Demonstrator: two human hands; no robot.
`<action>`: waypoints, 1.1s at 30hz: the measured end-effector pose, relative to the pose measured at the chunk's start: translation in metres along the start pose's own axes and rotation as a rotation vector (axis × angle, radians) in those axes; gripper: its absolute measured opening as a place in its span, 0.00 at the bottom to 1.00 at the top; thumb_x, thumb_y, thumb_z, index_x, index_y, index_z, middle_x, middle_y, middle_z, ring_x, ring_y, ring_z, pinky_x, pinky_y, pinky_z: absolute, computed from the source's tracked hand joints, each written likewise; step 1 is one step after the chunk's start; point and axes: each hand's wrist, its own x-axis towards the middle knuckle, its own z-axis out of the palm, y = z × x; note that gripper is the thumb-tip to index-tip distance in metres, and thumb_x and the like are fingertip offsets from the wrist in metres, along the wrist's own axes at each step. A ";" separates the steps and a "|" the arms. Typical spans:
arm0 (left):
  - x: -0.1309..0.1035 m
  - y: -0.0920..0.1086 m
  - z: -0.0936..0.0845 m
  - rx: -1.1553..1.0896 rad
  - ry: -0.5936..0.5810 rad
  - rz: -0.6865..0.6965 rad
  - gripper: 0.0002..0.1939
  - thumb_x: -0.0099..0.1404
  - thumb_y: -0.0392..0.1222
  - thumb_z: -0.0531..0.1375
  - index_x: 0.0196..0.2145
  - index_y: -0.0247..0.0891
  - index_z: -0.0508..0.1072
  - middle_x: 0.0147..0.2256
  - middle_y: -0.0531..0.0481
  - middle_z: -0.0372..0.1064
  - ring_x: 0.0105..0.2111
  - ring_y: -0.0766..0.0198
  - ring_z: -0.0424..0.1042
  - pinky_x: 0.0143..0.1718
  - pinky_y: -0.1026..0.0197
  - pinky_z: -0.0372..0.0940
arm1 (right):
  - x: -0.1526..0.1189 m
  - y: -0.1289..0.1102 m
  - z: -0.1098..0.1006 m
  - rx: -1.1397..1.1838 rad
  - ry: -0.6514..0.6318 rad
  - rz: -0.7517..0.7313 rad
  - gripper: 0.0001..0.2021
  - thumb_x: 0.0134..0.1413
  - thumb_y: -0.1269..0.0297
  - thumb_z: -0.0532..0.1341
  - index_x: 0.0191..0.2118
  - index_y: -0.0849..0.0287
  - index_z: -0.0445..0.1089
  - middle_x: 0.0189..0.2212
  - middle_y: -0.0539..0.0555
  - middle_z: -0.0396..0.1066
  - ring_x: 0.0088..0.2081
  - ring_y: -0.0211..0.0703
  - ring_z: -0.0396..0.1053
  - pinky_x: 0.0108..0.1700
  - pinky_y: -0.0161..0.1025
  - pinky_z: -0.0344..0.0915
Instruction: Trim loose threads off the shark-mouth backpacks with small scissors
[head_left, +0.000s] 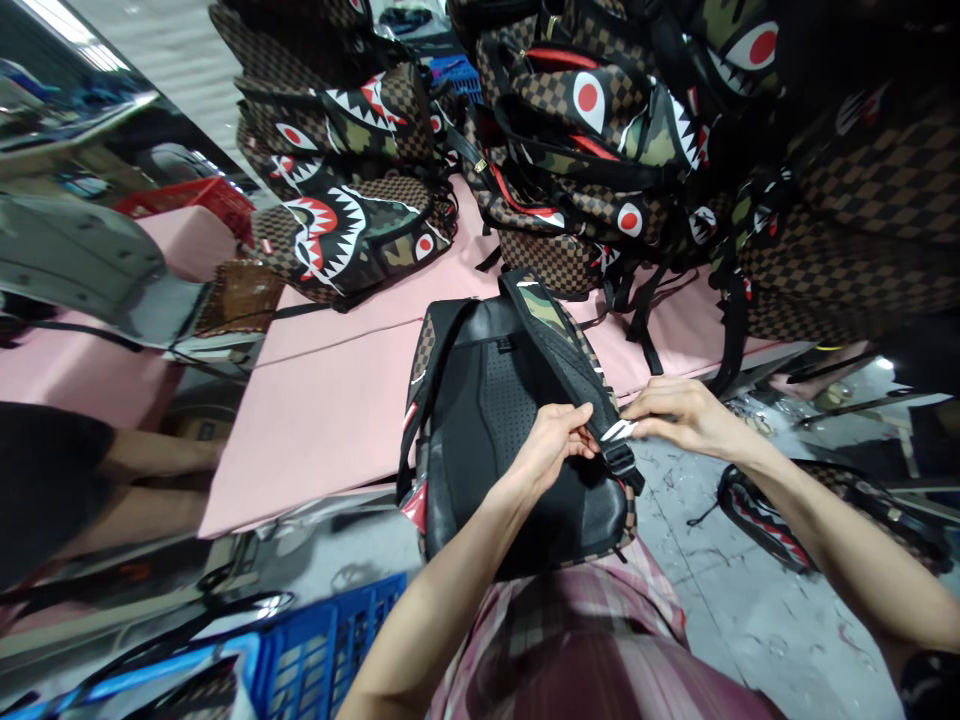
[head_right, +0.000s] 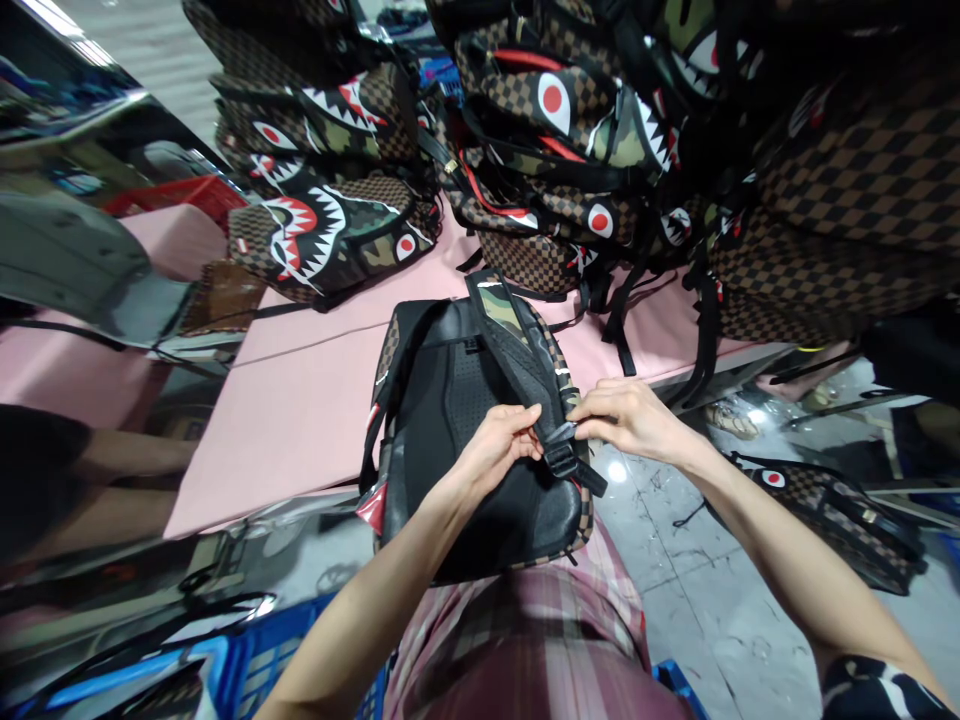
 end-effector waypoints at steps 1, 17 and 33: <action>0.000 0.000 -0.001 -0.002 -0.003 0.002 0.18 0.51 0.48 0.65 0.19 0.30 0.67 0.16 0.48 0.66 0.15 0.70 0.65 0.18 0.68 0.61 | -0.001 0.000 0.000 0.007 -0.003 0.010 0.09 0.56 0.60 0.59 0.37 0.59 0.73 0.30 0.54 0.73 0.33 0.40 0.68 0.37 0.38 0.61; -0.008 0.004 -0.018 -0.196 -0.338 0.118 0.26 0.49 0.48 0.67 0.44 0.35 0.70 0.41 0.41 0.72 0.39 0.58 0.72 0.41 0.58 0.64 | -0.021 -0.022 0.090 0.944 0.340 0.613 0.13 0.39 0.56 0.67 0.25 0.62 0.69 0.20 0.48 0.62 0.22 0.33 0.55 0.25 0.33 0.54; 0.049 0.028 0.019 0.218 0.111 0.087 0.19 0.50 0.49 0.66 0.17 0.33 0.64 0.12 0.56 0.58 0.09 0.75 0.54 0.09 0.70 0.47 | -0.026 -0.009 0.062 -0.056 0.614 0.516 0.19 0.52 0.56 0.60 0.48 0.59 0.67 0.43 0.56 0.70 0.41 0.46 0.67 0.43 0.41 0.61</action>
